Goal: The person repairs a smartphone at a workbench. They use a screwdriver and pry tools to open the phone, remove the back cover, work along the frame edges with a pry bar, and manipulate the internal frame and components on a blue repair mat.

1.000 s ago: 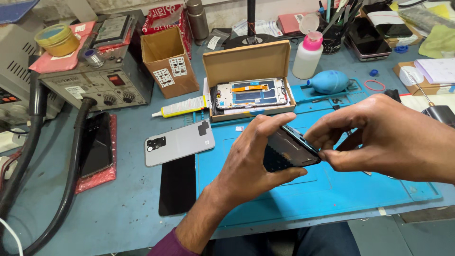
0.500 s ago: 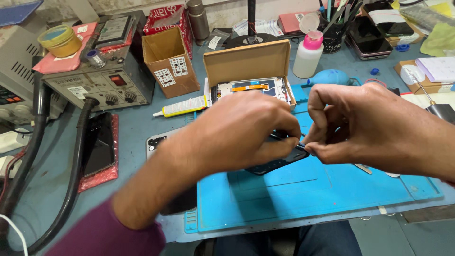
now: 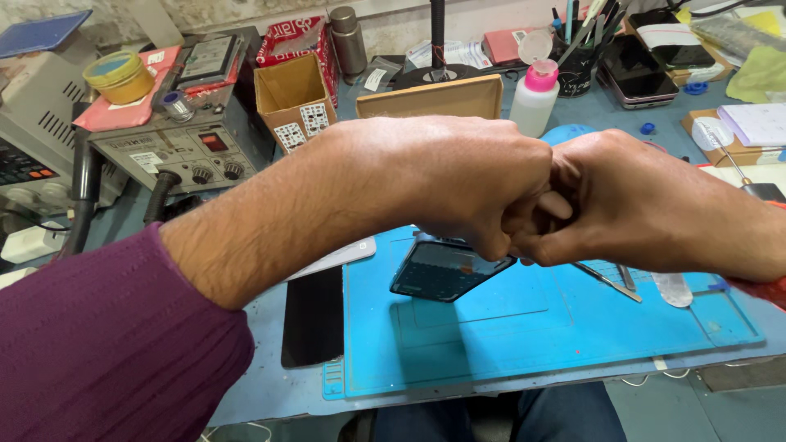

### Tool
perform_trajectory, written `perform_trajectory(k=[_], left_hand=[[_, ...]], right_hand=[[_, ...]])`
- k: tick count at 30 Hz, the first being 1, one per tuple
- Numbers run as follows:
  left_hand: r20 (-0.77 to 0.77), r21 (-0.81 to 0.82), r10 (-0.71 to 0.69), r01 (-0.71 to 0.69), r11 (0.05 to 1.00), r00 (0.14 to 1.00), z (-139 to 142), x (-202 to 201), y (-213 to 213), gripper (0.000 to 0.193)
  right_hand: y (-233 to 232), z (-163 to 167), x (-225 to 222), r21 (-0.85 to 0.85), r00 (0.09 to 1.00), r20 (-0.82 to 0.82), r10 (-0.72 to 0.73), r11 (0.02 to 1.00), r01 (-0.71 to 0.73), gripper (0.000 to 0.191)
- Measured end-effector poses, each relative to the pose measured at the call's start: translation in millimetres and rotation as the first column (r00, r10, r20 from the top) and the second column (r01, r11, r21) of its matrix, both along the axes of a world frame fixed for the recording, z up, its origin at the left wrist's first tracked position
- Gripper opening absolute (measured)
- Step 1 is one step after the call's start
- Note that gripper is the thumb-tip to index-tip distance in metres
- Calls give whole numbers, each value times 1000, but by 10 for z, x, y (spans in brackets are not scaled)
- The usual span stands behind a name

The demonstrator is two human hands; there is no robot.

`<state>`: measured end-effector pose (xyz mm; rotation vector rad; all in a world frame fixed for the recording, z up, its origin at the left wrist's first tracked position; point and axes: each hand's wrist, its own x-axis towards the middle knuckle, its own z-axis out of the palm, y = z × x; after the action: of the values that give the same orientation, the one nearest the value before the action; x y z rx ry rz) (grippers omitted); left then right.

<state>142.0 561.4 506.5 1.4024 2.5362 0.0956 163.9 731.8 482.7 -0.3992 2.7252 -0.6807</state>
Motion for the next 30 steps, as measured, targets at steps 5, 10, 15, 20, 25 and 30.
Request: perform_trajectory(k=[5,10,15,20,25,30], left_hand=[[22,-84,57,-55,995,998,12,-1,65,13],[-44,-15,16,-16,1000,999,-36,-28,101,14],[-200,193,100,-60,979,975,-320,6,-21,25],[91,753,39,-95,651,995,-851,130,-206,44],[463,750,69,-432,501,884,-1273,91,-138,32],[589,684,71,-544,486,805,-1423,11,-162,28]], right_hand=[[122,-115,-67,-146,996,15,87,986,-84,24],[292,-283,-135,-253,988,-56,145,955,-154,20],[553,-521,-248,-475,986,-9,164,867,-148,32],[800,-733,-255,-631,975,9,223,758,-167,30],[855,-797,-236,-519,984,176,22,851,74,20],[932,-849,-227,-677,985,127,114,736,2,18]])
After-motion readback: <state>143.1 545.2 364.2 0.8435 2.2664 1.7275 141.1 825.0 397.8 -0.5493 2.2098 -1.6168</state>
